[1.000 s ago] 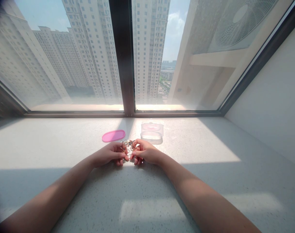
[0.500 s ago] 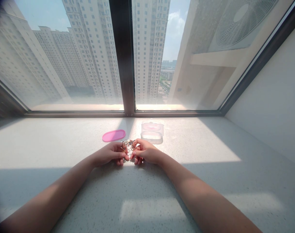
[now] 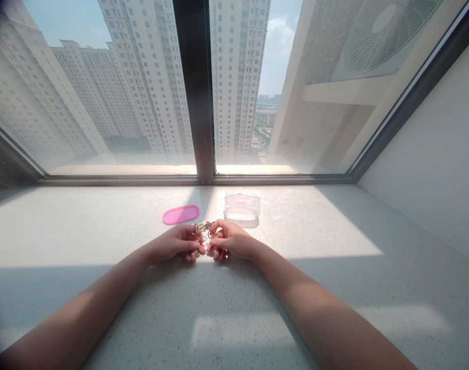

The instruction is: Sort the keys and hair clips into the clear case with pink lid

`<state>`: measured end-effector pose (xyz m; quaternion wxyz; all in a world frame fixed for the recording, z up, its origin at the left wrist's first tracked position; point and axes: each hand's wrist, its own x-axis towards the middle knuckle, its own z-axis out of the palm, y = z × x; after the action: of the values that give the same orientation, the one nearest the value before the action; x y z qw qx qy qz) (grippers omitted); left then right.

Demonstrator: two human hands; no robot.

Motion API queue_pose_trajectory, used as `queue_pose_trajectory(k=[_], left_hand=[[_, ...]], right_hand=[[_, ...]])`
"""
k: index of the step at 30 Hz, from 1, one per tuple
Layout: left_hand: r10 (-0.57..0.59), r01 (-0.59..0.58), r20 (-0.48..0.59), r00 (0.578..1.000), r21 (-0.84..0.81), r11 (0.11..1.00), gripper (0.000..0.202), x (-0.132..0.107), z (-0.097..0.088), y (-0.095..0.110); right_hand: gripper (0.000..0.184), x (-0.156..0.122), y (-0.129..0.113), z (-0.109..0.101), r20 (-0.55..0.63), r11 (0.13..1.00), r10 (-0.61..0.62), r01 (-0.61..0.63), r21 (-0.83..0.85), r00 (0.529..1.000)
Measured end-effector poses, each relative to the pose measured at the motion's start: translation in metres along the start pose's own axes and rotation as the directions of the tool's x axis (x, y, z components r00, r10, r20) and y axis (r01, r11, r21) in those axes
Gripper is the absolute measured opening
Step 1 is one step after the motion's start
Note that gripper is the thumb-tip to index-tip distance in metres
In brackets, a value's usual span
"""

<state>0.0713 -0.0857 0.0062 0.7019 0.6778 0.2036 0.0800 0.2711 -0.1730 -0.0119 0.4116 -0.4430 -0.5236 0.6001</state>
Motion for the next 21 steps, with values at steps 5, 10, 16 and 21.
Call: queue_pose_trajectory(k=[5,10,16,21], left_hand=[[-0.008,0.008,-0.006,1.000,0.005,1.000,0.027,0.0005,-0.0009,-0.0015],[-0.001,0.001,-0.003,1.000,0.014,1.000,0.024,0.0012,-0.0015,-0.0035],[-0.004,0.004,-0.002,1.000,0.017,1.000,0.024,0.0011,-0.0022,-0.0032],[-0.009,0.009,-0.002,1.000,0.019,1.000,0.026,0.0007,-0.0023,-0.0033]], right_hand=[[0.032,0.0011,0.0017,-0.0005,0.008,1.000,-0.003,0.003,0.014,1.000],[0.031,0.0011,0.0035,-0.0012,0.007,1.000,-0.005,0.005,0.019,1.000],[0.032,0.0017,0.0063,-0.0032,0.020,0.999,-0.016,0.015,0.031,1.000],[0.032,0.0016,0.0048,-0.0024,0.016,1.000,-0.011,0.011,0.021,1.000]])
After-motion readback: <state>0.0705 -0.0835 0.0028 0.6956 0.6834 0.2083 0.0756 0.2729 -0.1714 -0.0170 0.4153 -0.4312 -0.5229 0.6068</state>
